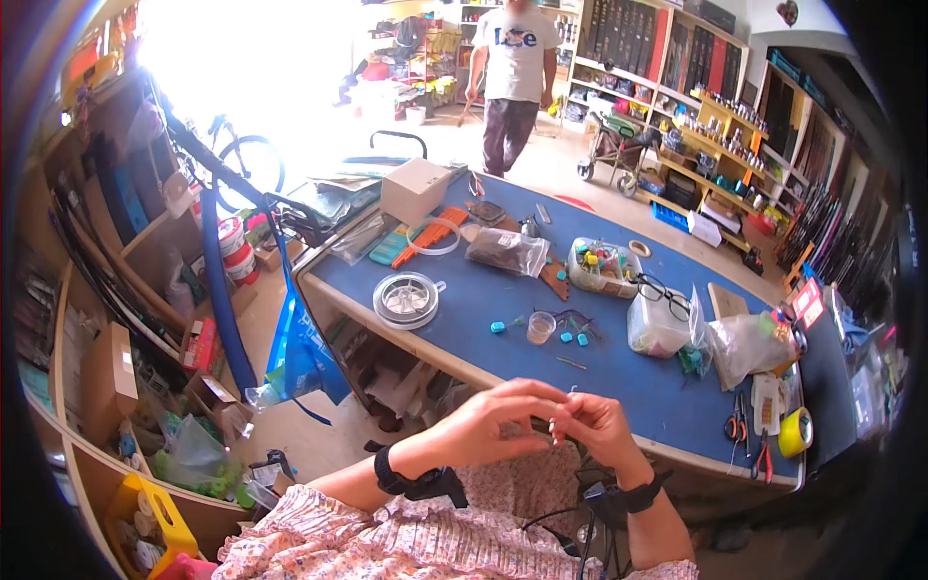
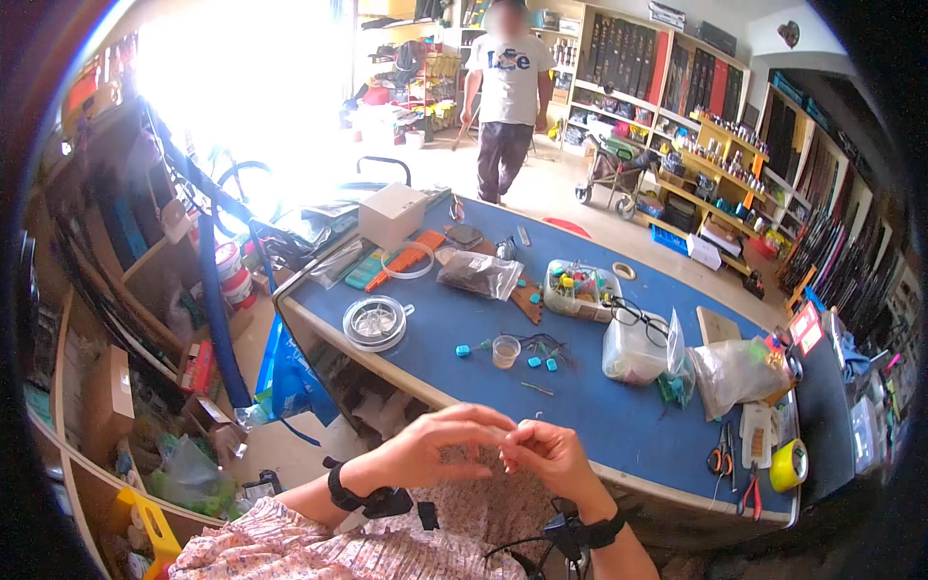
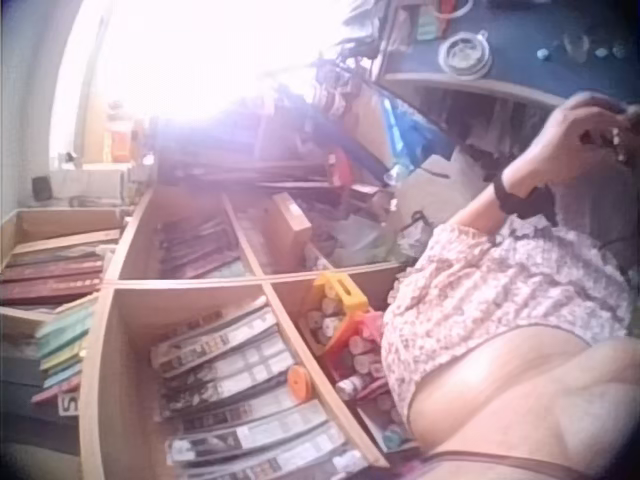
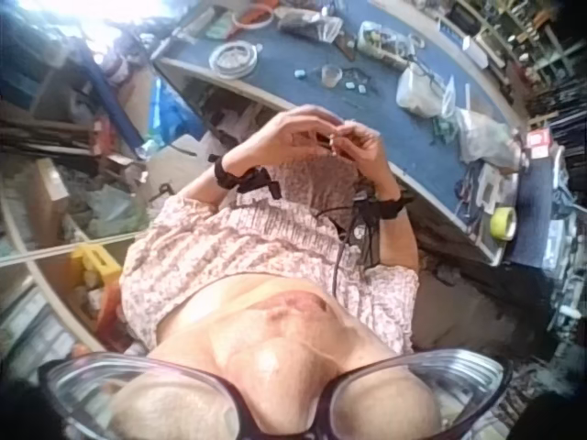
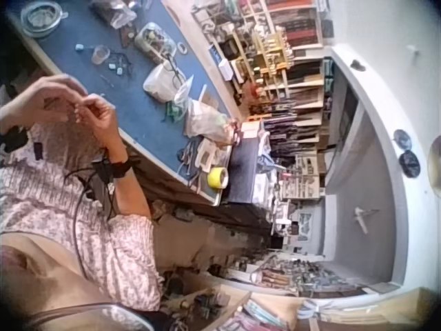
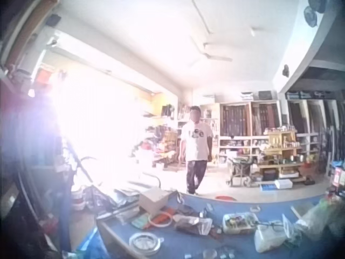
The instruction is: Assembling small fishing lures and inspecting a black cable with a connector at a shop workbench.
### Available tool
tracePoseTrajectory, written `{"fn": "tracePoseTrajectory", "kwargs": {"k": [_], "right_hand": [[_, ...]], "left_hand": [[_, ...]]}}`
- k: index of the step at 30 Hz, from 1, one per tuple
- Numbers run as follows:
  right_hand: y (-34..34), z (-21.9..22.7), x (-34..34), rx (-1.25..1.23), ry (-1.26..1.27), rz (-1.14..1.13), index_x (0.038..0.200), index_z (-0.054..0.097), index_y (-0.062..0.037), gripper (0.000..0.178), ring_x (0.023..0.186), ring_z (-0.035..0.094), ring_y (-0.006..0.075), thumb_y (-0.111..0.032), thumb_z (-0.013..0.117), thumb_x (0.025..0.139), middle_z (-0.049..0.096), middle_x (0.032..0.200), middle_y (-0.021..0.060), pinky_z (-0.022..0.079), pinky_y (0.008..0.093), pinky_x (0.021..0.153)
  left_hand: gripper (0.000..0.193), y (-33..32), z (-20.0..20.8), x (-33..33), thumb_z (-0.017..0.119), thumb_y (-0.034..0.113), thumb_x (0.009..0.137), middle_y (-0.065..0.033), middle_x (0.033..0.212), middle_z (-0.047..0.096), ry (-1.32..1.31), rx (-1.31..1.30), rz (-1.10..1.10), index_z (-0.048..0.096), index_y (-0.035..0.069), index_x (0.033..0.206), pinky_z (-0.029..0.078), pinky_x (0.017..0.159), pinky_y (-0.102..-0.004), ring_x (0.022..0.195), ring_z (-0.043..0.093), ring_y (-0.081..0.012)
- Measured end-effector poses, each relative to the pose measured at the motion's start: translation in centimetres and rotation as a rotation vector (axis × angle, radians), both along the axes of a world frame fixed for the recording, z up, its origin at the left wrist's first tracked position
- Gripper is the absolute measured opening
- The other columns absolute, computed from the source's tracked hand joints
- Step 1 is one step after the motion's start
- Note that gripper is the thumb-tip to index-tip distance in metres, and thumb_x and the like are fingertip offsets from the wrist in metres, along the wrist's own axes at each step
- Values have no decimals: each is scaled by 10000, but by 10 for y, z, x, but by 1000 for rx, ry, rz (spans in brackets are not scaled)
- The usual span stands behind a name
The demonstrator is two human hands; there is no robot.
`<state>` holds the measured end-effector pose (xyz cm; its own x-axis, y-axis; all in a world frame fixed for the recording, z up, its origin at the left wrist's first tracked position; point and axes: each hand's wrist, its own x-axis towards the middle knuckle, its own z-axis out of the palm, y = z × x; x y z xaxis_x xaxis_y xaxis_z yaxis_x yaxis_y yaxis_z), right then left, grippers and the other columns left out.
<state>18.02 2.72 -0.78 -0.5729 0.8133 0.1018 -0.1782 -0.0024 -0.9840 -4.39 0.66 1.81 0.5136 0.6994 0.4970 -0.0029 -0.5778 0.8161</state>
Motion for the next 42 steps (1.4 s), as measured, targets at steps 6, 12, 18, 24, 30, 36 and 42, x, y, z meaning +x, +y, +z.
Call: {"fn": "tracePoseTrajectory", "kwargs": {"k": [6, 12, 18, 24, 30, 36, 42], "right_hand": [[2, -6, -9, 21, -164, 58, 1034, 583, 0, 123, 833, 536, 50, -60, 586, 926, 568, 913, -9, 451, 208, 726], [5, -7, -30, 189, -396, -50, 1011, 584, 9, 118, 830, 572, 85, -46, 599, 908, 601, 977, 48, 504, 239, 704], [-11, 27, -37, 266, -137, -63, 1040, 601, 3, 216, 937, 600, 131, 22, 664, 834, 605, 1096, 91, 515, 244, 753], [-17, 49, -42, 318, -37, 183, 1029, 600, 12, 196, 1036, 583, 179, 42, 651, 842, 595, 1113, 109, 507, 291, 862], [-20, 57, -42, 518, -218, 119, 892, 638, 3, 83, 933, 606, 185, 60, 652, 834, 569, 1056, 117, 508, 298, 842], [-15, 45, -36, 287, 52, 30, 936, 556, -20, 61, 852, 622, 244, 25, 575, 900, 598, 817, 119, 533, 357, 773], [-6, 33, -22, 189, 120, 40, 917, 514, -30, 84, 733, 592, 228, 38, 559, 900, 594, 735, 127, 505, 347, 679]], "left_hand": [[161, 3, -6, -7, 708, 57, 822, -100, 973, 680, -36, -102, -265, 696, 24, 980, 503, 855, -334, 937, 632, -208], [102, 8, -23, -30, 703, 62, 835, -94, 886, 675, -230, -276, -377, 689, -22, 892, 502, 758, -303, 824, 619, -175], [169, 11, -46, -42, 628, 146, 915, -39, 821, 621, -300, -611, -232, 670, -18, 924, 466, 681, -238, 746, 569, -95], [208, 17, -57, -34, 621, 227, 933, 32, 752, 611, -301, -660, -234, 664, 28, 891, 431, 614, -194, 681, 537, -39], [220, 16, -52, -26, 609, 262, 940, 40, 749, 615, -186, -635, -259, 682, 55, 954, 409, 604, -174, 690, 537, -20], [240, 16, -51, -30, 570, 252, 964, 32, 790, 599, -66, -586, -139, 657, 39, 1034, 420, 624, -202, 697, 509, -37], [177, 7, -38, -37, 564, 170, 957, -38, 820, 594, 11, -256, -111, 628, 8, 984, 435, 653, -264, 737, 528, -117]]}}
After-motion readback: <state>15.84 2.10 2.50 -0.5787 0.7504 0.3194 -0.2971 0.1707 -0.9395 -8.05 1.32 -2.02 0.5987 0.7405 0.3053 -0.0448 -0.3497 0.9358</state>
